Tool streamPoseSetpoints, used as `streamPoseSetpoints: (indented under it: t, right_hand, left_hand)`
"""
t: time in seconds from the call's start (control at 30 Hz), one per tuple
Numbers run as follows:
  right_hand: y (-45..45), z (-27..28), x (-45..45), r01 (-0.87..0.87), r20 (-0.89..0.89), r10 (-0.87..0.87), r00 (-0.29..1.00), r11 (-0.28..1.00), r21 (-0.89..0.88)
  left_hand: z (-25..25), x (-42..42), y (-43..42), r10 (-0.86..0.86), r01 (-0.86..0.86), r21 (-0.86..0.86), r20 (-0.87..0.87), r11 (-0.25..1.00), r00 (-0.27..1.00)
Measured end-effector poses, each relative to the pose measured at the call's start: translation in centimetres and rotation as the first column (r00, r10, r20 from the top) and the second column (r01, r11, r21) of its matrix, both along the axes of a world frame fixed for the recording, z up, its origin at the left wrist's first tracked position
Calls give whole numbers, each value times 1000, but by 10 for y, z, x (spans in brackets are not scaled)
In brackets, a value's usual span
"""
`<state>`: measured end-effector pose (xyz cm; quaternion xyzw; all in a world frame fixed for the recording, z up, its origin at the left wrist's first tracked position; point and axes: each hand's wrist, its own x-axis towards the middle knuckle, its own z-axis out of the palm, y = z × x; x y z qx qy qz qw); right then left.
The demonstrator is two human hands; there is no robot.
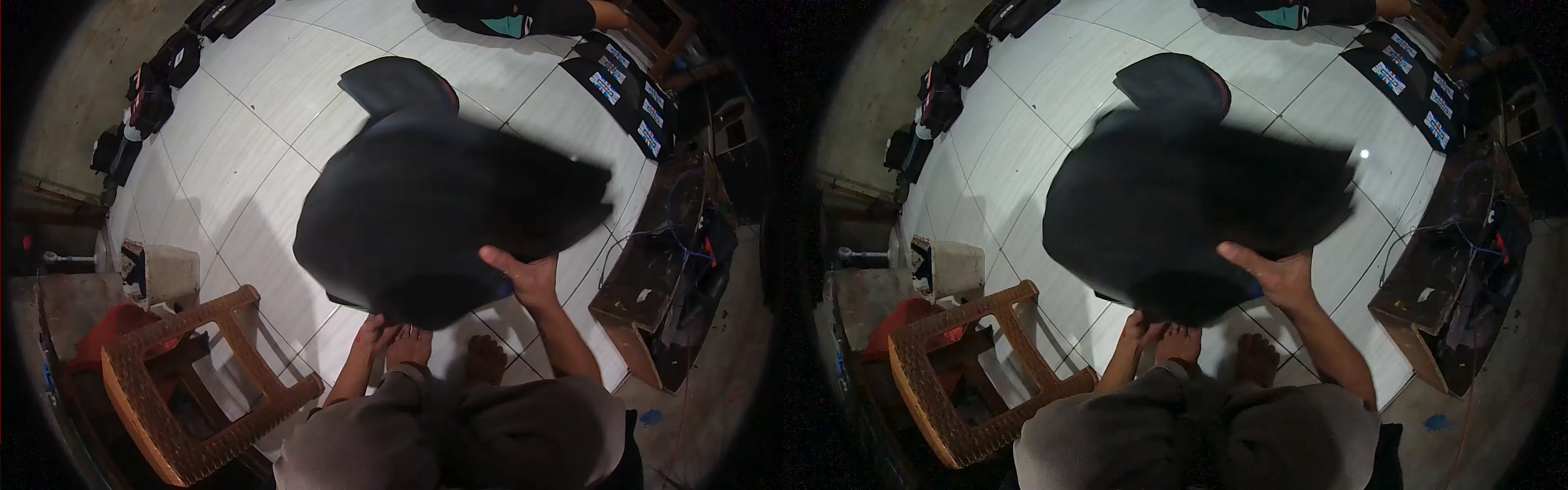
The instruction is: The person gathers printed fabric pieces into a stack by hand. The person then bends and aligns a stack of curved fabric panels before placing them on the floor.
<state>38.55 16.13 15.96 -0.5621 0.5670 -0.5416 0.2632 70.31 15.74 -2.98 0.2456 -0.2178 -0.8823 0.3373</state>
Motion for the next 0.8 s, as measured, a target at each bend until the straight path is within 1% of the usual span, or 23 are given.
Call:
streamPoseSetpoints:
  t: [0.03,0.07,0.1,0.13,0.17,0.2,0.23,0.27,0.3,0.33,0.37,0.4,0.43,0.47,0.5,0.53,0.57,0.63,0.67,0.7,0.77,0.8]
  right_hand:
    - [-2,1,10,60,671,-165,723,982,176]
    - [-4,-6,18,125,837,-188,514,982,144]
    - [-4,-24,16,127,833,-193,518,981,148]
    - [-3,-51,13,197,855,-281,436,957,214]
    - [-1,-76,10,263,868,-357,344,924,276]
    - [0,-98,2,237,857,-425,292,900,366]
    - [2,-121,-6,235,857,-424,292,901,366]
    - [4,-143,-12,231,830,-506,232,858,458]
    - [4,-153,-16,223,795,-581,174,810,543]
    - [6,-148,-13,266,805,-556,208,824,501]
    - [6,-146,-14,266,804,-558,203,822,503]
    - [7,-145,-14,269,817,-541,200,832,485]
    - [8,-144,-15,276,831,-520,198,843,462]
    - [6,-141,-17,279,830,-520,200,843,460]
    - [6,-136,-18,274,831,-530,169,835,477]
    - [7,-134,-18,265,829,-542,138,827,496]
    - [7,-135,-21,259,827,-544,141,827,500]
    - [7,-141,-31,317,827,-546,135,814,486]
    - [9,-149,-38,317,849,-517,109,828,463]
    - [10,-145,-43,338,838,-537,96,809,480]
    - [15,-146,-56,368,854,-518,45,804,467]
    - [17,-145,-64,366,853,-519,45,803,469]
  left_hand:
    - [-8,-2,6,65,-74,-41,-191,996,979]
    - [-2,-8,2,64,-74,-41,-199,996,978]
    - [13,-14,-2,156,-144,131,-85,981,984]
    - [22,-14,0,228,-233,294,51,927,972]
    - [4,-6,-2,229,-234,298,54,925,972]
    - [-33,5,-16,142,-153,328,57,932,988]
    - [-53,11,-21,53,-73,365,64,928,997]
    - [9,-19,-31,96,-185,326,270,927,958]
    - [27,-24,-37,95,-184,325,271,927,958]
    - [38,-28,-41,108,-244,332,380,911,919]
    - [42,-29,-42,117,-306,332,484,892,867]
    - [39,-18,-46,106,-245,369,358,897,928]
    - [37,-11,-45,98,-241,372,364,896,926]
    - [33,-9,-47,132,-296,333,438,895,889]
    - [37,-9,-49,166,-352,294,510,888,844]
    - [35,-3,-54,141,-346,319,523,882,841]
    - [37,2,-57,144,-352,323,524,878,840]
    - [45,13,-63,220,-354,81,650,932,728]
    - [41,25,-68,251,-349,5,685,937,684]
    - [37,42,-74,252,-336,-36,737,941,628]
    - [26,79,-86,341,-399,-117,760,910,554]
    - [22,99,-94,363,-446,-90,731,891,577]
